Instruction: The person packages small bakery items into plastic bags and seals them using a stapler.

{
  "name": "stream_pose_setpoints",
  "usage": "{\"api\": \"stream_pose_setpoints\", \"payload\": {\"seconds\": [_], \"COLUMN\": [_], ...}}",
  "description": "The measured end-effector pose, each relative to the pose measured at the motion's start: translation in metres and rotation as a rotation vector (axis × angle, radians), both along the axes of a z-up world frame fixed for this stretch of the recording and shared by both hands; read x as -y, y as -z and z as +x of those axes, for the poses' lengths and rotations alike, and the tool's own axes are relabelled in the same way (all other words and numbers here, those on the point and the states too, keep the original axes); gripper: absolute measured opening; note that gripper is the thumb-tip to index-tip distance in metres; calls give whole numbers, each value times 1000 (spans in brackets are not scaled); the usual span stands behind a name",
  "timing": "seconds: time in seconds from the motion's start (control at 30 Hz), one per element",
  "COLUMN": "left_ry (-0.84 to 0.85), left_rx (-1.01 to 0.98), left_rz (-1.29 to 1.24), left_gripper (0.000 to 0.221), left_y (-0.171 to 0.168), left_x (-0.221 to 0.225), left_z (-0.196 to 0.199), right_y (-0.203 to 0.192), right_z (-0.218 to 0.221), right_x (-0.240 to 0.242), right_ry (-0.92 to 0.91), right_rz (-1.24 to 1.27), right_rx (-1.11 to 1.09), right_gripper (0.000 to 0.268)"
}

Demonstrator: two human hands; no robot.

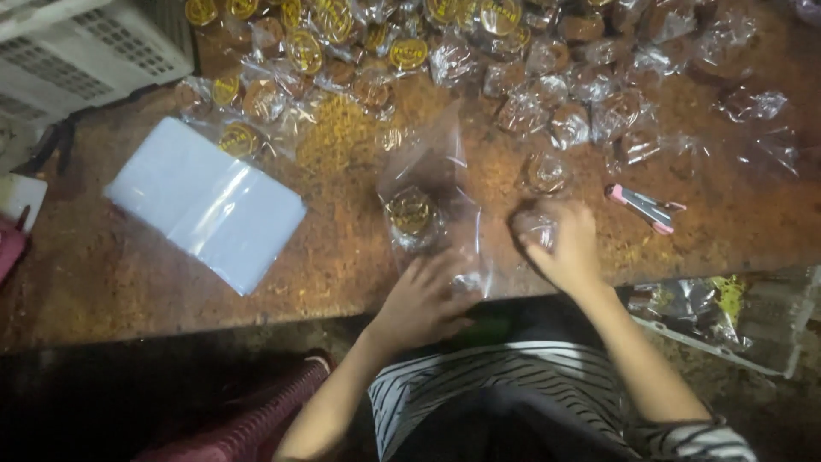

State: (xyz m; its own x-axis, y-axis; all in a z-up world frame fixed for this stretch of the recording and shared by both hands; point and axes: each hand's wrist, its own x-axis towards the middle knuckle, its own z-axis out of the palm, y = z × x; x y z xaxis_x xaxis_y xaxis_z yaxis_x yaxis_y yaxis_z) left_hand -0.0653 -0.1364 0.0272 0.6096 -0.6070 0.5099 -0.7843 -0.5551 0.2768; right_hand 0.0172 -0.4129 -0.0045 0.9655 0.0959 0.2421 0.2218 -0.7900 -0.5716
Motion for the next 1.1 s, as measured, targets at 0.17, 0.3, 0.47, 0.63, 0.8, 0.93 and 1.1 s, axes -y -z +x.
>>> {"api": "stream_pose_setpoints", "payload": {"seconds": [0.17, 0.3, 0.47, 0.63, 0.8, 0.93, 1.1], "left_ry": [24, -20, -53, -57, -91, -233, -355], "left_rx": [115, 38, 154, 274, 119, 35, 250], "left_rz": [121, 115, 143, 163, 210, -68, 64], "left_gripper": [26, 19, 15, 24, 12, 19, 7], "left_y": [35, 28, 52, 13, 30, 44, 36], "left_x": [-16, -28, -20, -21, -33, -18, 10], "left_z": [-17, -17, -11, -12, -16, -16, -15], "right_y": [-12, -45, 47, 103, 107, 6, -18], "right_z": [-13, -44, -82, -91, -98, -91, -85], "right_x": [24, 34, 16, -11, -33, -61, -86], "right_ry": [-140, -413, -855, -877, -887, -848, 244], "right_rz": [36, 791, 1302, 1423, 1650, 1858, 1955], "right_rx": [-135, -699, -1394, -1593, -1503, -1396, -1191], "right_gripper": [78, 60, 64, 78, 69, 55, 12]}}
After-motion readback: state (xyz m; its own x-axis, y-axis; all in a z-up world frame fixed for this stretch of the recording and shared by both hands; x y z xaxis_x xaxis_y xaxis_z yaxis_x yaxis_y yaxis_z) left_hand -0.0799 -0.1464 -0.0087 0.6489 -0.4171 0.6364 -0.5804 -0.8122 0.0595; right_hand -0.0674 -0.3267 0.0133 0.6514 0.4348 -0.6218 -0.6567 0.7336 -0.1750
